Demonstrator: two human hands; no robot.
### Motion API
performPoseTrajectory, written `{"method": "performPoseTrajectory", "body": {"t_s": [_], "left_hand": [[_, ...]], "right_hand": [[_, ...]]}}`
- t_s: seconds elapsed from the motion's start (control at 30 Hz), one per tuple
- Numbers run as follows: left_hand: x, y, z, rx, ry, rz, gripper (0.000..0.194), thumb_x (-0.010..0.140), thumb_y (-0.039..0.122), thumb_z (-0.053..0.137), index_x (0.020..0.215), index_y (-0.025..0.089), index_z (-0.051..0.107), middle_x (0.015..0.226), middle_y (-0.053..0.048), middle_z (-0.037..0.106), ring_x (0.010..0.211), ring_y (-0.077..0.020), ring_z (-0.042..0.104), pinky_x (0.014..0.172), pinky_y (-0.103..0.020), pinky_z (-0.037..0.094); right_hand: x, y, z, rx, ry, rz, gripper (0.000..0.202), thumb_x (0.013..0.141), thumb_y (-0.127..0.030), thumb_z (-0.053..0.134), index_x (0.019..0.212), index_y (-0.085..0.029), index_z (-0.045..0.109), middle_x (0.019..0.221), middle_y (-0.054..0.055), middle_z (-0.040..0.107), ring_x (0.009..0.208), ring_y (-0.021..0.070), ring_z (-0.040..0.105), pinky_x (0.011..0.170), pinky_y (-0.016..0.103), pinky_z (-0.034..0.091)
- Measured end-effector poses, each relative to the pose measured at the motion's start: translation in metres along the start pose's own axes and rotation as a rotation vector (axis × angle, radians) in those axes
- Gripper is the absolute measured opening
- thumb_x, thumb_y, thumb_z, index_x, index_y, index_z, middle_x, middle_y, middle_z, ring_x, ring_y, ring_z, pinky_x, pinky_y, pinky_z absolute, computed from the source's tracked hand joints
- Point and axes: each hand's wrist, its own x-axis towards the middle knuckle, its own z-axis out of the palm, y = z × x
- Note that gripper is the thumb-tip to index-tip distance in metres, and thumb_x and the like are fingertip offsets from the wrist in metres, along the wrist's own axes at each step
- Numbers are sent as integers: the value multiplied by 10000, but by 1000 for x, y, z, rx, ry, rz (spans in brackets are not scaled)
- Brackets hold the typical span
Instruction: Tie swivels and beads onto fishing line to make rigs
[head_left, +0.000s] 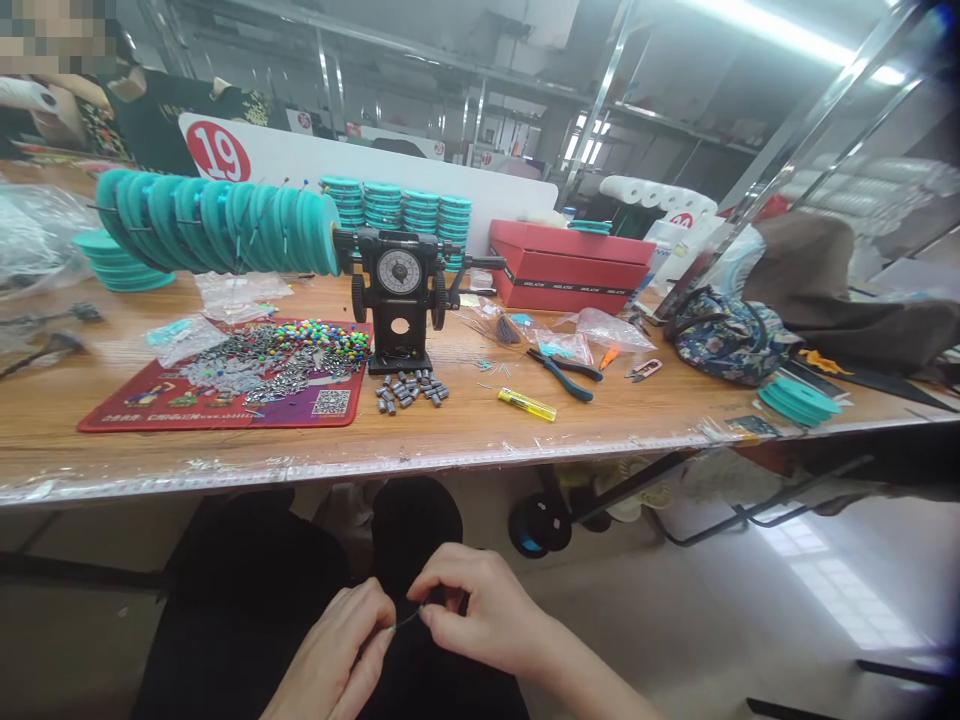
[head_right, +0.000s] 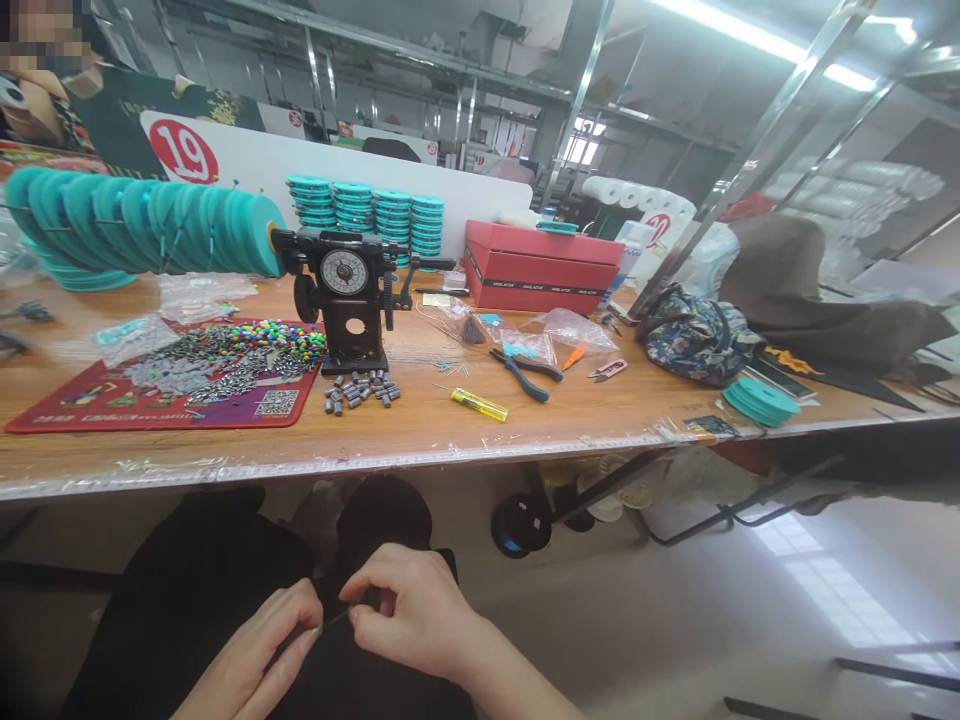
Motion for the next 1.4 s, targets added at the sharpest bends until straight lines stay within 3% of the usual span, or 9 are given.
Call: {"method": "performPoseTrajectory", "body": {"t_s": [0.07,0.17,0.23,0.37,0.57,0.8,1.07,1.3,1.4], "left_hand": [[0,-4,3,35,-12,13,161,884,221,344,777,213,464,732,1,540,666,-126,537,621,-207,465],[-1,-6,6,80,29,66,122,875,200,366,799,208,461,744,-3,535,683,-136,531,627,-232,457],[0,-6,7,94,48,99,106,869,182,373,806,206,456,748,-4,533,690,-139,530,639,-243,454],[-1,-4,7,85,33,86,132,873,178,363,782,199,456,740,-4,530,679,-136,527,631,-245,450],[-4,0,-1,-13,5,4,99,868,221,391,817,215,476,741,13,548,677,-125,550,615,-216,462],[-9,-6,-6,-72,61,-45,93,855,262,424,811,230,500,742,10,583,683,-129,573,634,-194,478],[-11,-8,-3,-119,-42,-114,192,895,288,347,776,214,479,752,7,544,698,-122,539,651,-208,458],[-7,-5,-1,-100,51,-50,79,845,266,464,908,240,503,797,24,585,733,-117,569,665,-207,467],[-5,0,1,-83,78,-82,72,841,281,473,842,230,523,755,21,583,703,-122,565,649,-220,470]], "right_hand": [[-3,-10,-9,-90,49,-39,291,649,-128,558,919,-210,630,916,-17,607,572,57,493,561,164,386],[-7,-23,-11,-240,142,-164,282,645,-148,564,919,-188,617,921,3,618,652,93,544,567,179,395],[-8,-26,-3,-322,156,-232,233,655,-142,549,875,-177,618,873,8,631,688,111,576,560,183,393],[-5,-16,15,-452,145,-227,116,669,-112,514,686,-175,611,619,-17,602,535,104,551,478,205,334],[-3,-11,17,-384,151,-206,138,677,-108,509,690,-180,625,580,-28,582,501,76,512,487,188,311],[-2,-16,11,-368,107,-145,131,684,-117,514,684,-178,631,592,-21,597,506,82,513,493,198,299],[-2,-16,12,-332,52,-102,115,678,-132,551,709,-184,648,601,-27,610,511,75,519,499,184,308],[-2,-15,12,-317,59,-85,137,677,-134,547,724,-192,663,601,-20,617,504,77,522,491,181,299],[-1,-17,11,-303,58,-87,150,680,-128,538,725,-186,668,601,-14,618,500,77,521,486,179,299]]}}
